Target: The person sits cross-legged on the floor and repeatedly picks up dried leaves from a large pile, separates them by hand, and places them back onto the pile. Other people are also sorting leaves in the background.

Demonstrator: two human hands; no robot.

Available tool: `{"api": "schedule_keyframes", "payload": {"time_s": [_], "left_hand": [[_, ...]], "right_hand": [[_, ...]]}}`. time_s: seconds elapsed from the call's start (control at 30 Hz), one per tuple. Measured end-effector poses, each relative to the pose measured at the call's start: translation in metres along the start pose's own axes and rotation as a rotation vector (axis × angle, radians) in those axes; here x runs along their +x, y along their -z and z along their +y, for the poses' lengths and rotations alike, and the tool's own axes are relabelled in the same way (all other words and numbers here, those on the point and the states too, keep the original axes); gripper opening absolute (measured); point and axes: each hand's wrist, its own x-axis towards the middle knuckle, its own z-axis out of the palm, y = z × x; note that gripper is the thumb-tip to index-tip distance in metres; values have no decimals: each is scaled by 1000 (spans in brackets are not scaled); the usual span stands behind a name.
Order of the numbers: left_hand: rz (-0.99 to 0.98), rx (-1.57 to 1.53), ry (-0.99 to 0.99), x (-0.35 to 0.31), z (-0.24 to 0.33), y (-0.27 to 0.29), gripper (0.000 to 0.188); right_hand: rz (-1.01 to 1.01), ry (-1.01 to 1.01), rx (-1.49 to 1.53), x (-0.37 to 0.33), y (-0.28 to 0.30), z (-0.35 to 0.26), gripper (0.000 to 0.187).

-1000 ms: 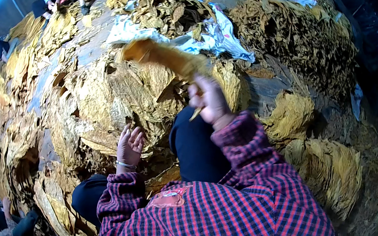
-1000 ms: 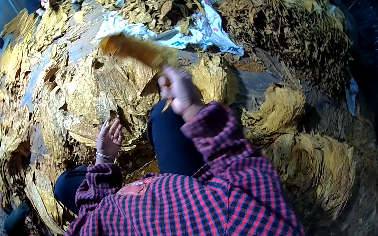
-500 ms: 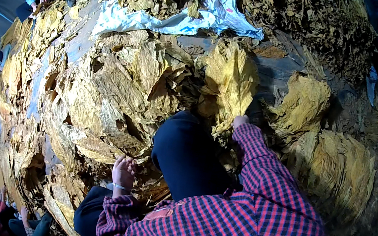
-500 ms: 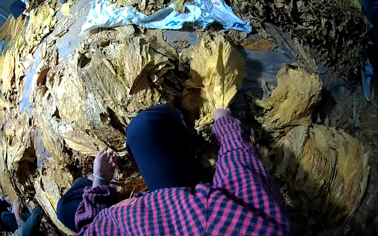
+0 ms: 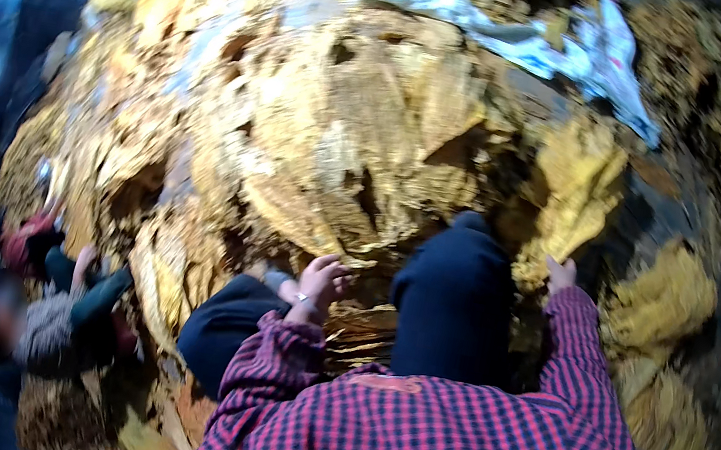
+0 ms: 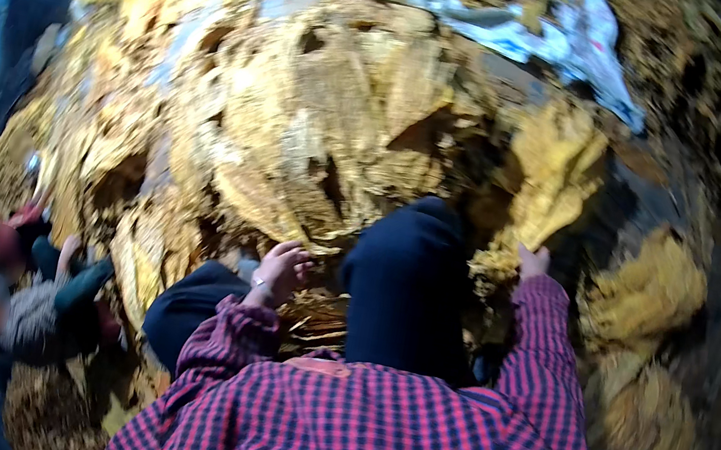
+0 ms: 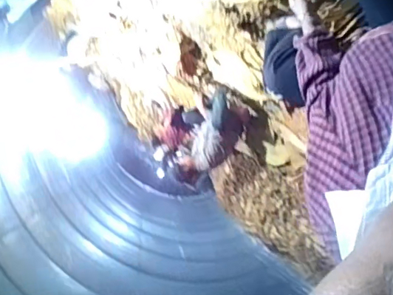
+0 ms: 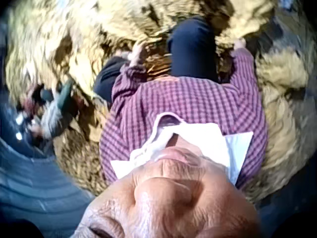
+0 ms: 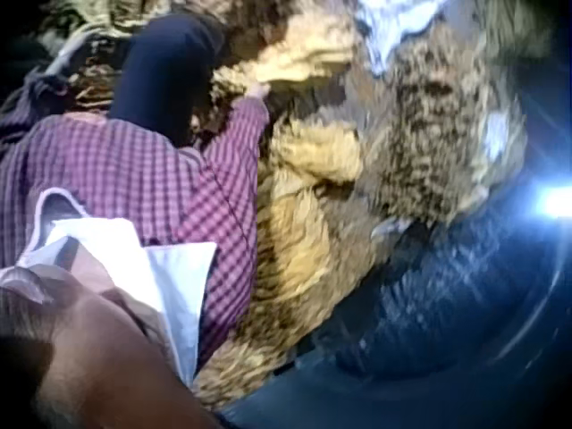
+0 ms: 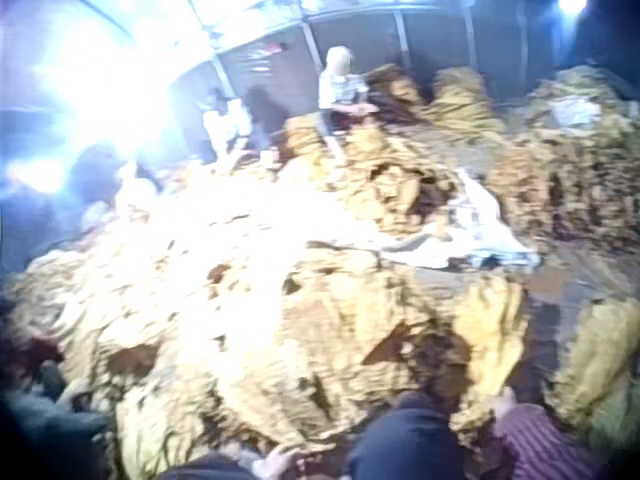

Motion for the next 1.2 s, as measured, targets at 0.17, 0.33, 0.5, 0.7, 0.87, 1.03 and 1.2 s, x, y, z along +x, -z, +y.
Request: {"api": "schedule_keyframes", "payload": {"time_s": [0.17,0.33,0.5,0.7,0.87,1.03,1.2], "left_hand": [[164,-13,-39,23,-2,13,39],[391,-203,-31,51,0,15,29],[366,-357,31,63,10,1,21],[86,-386,-144,42,30,-16,11],[88,-597,-84,28,40,-13,12],[70,-242,-166,11,16,-10,18],[-260,66,-64,-17,-10,-21,19]], "right_hand": [[284,-120,-184,-30,-5,-39,52],[139,102,-160,-78,-13,-95,34],[-226,469,111,-171,-57,-199,16],[-618,788,-73,-281,-156,-277,13],[-985,915,-502,-284,-265,-241,23],[-671,433,-756,-242,-327,-143,54],[-786,427,-870,-207,-329,-105,23]]}}
